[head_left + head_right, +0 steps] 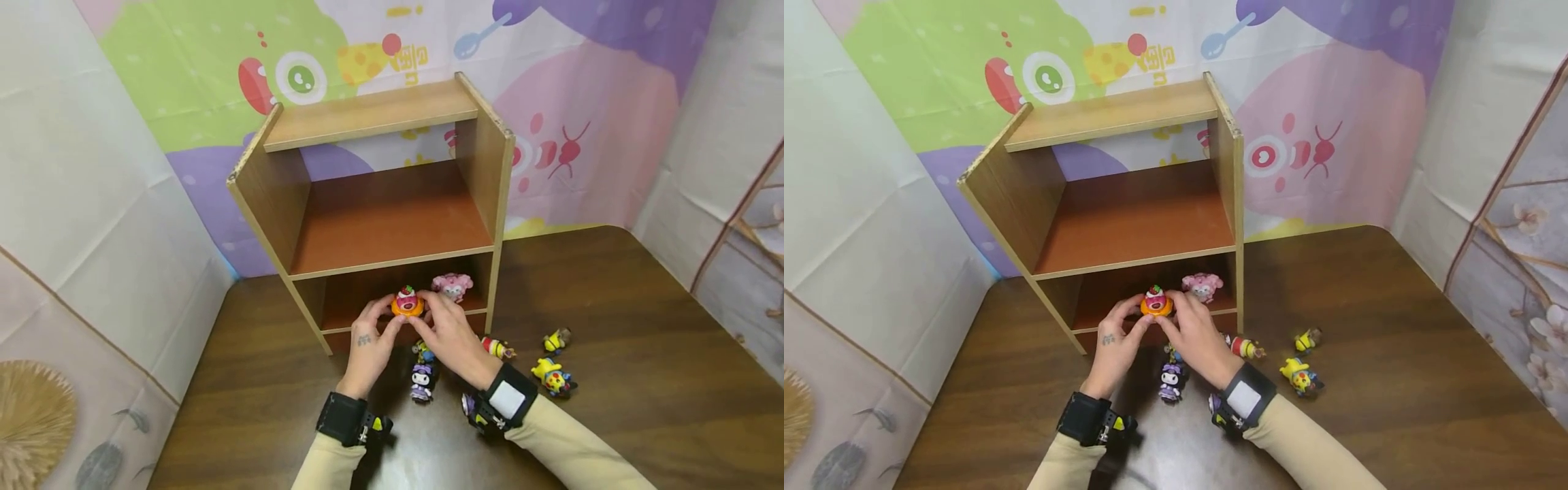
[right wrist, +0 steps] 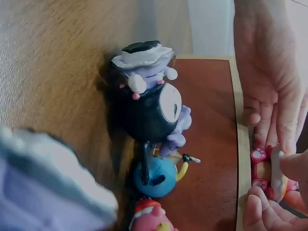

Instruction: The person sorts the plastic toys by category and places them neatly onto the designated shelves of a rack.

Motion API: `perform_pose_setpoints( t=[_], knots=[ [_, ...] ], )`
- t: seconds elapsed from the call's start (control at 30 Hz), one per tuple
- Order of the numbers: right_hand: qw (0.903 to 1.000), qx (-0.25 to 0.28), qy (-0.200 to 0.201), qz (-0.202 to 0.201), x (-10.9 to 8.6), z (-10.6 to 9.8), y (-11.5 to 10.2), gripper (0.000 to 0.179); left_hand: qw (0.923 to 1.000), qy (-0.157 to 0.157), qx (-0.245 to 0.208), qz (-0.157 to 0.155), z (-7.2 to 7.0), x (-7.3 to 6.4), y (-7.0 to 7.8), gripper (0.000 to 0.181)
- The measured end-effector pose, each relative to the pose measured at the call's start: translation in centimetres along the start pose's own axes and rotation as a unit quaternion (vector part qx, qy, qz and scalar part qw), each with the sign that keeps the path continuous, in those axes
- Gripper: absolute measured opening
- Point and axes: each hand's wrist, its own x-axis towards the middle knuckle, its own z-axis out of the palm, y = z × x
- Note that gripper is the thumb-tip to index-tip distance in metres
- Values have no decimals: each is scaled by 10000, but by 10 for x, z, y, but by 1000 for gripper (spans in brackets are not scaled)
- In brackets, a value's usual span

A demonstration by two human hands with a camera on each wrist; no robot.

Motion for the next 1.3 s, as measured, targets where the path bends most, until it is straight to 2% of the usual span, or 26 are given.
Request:
perform_pose_setpoints(
  t=[0.27,0.5,0.77,1.0,1.17,1.3],
  knots=[
    [9998,-162,105,63,6,5,-3,38,9978,6,631,217,-1,5,1,38],
    [9992,-305,231,-77,9,9,-4,37,9956,158,861,328,-1,7,2,36],
    [9981,-388,442,-160,10,11,-4,38,9922,122,1199,325,-1,10,2,37],
    [9982,-372,459,-66,12,12,-4,38,9947,143,1017,7,1,10,1,38],
    [9982,-351,477,28,12,14,-4,38,9962,350,780,-156,5,9,-2,37],
    [9985,-340,419,130,11,14,-4,37,9958,458,763,-195,7,8,-2,37]
  ],
)
